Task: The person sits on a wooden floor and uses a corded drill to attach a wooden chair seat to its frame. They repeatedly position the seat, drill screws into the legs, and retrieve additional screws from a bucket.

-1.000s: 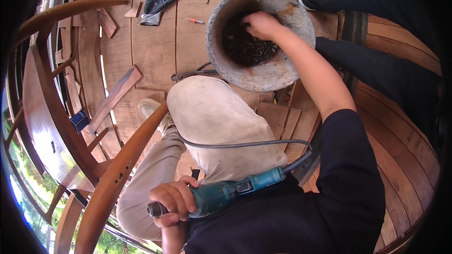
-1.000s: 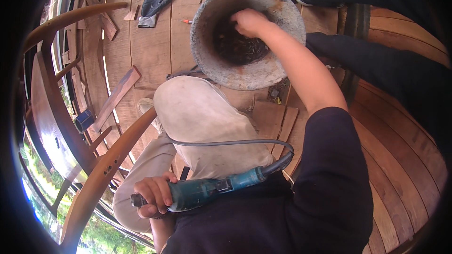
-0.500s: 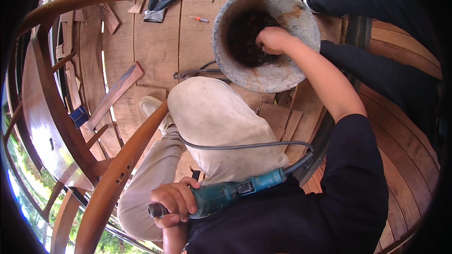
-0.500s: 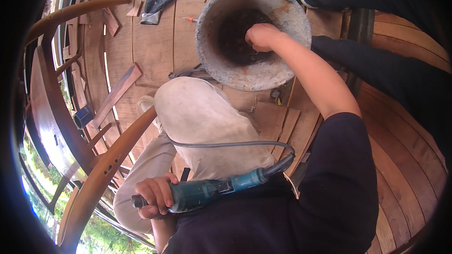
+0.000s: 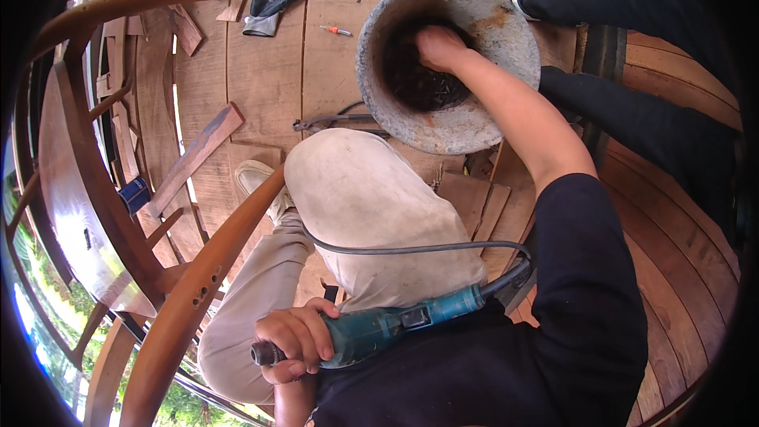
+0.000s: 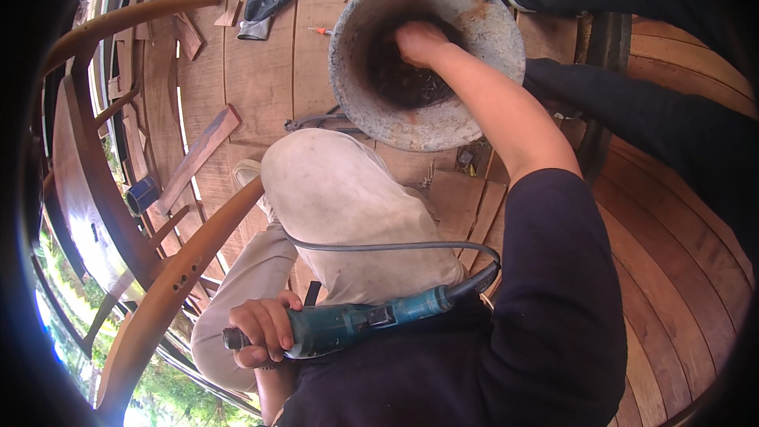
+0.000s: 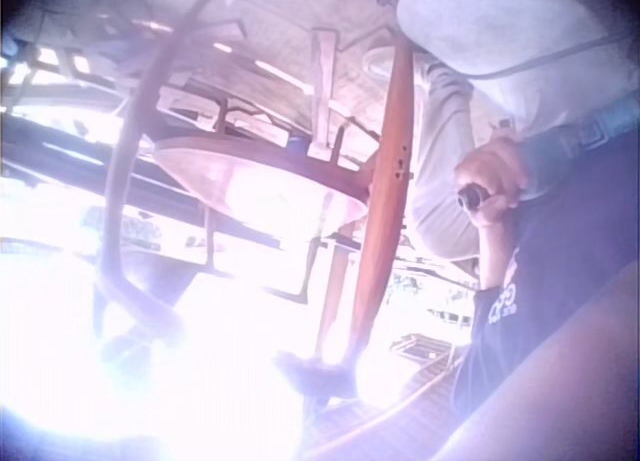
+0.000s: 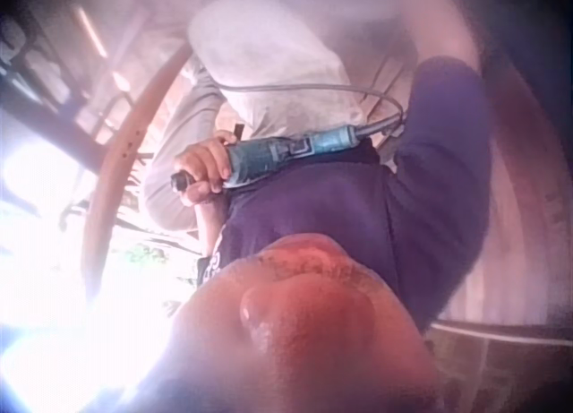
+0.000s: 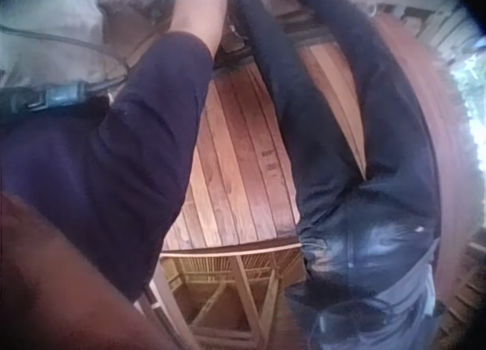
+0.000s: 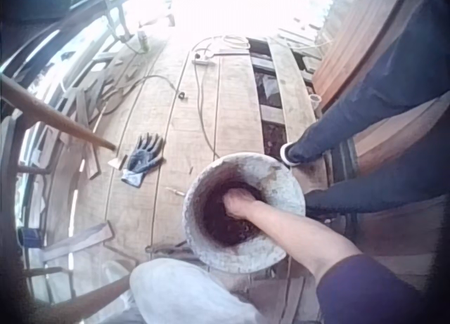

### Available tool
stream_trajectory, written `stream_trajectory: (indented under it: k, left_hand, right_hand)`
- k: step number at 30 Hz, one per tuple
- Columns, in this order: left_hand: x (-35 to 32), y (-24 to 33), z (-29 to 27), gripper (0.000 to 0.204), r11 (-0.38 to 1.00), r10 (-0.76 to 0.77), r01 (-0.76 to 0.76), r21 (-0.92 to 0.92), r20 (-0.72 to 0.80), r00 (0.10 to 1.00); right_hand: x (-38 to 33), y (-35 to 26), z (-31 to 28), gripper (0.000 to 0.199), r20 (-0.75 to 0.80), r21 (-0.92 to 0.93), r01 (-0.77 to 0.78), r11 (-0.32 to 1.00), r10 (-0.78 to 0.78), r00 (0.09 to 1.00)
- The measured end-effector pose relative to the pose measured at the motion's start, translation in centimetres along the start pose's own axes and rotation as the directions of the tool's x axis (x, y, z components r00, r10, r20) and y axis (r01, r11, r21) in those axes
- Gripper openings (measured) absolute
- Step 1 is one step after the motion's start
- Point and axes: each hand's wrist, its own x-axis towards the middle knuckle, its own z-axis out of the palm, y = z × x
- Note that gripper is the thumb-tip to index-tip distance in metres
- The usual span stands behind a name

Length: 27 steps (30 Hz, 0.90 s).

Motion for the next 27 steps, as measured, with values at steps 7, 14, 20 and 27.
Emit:
stream_trajectory:
  k: [7,14,20,27]
  left_hand:
    - [0.1,0.0,0.0,0.016,1.000,-0.007,0.007,0.008,0.036,0.999]
    - [0.1,0.1,-0.2,0.015,1.000,-0.007,0.007,0.007,0.031,1.000]
    - [0.2,0.1,0.2,0.016,0.999,0.032,-0.033,-0.026,-0.041,0.999]
    - [1.8,0.8,1.0,0.018,1.000,0.011,-0.011,-0.007,-0.008,1.000]
  right_hand:
    - [1.3,0.1,1.3,0.037,0.012,0.057,-0.065,0.996,0.064,0.998]
    - [-3.7,-0.8,-4.6,0.029,-0.161,0.157,0.008,0.988,0.018,0.987]
    - [-18.5,1.1,-6.2,0.059,-0.687,0.486,-0.232,0.843,0.532,0.494]
    - [-21.6,-0.7,0.4,0.052,0.353,0.924,-0.205,-0.324,0.509,0.785]
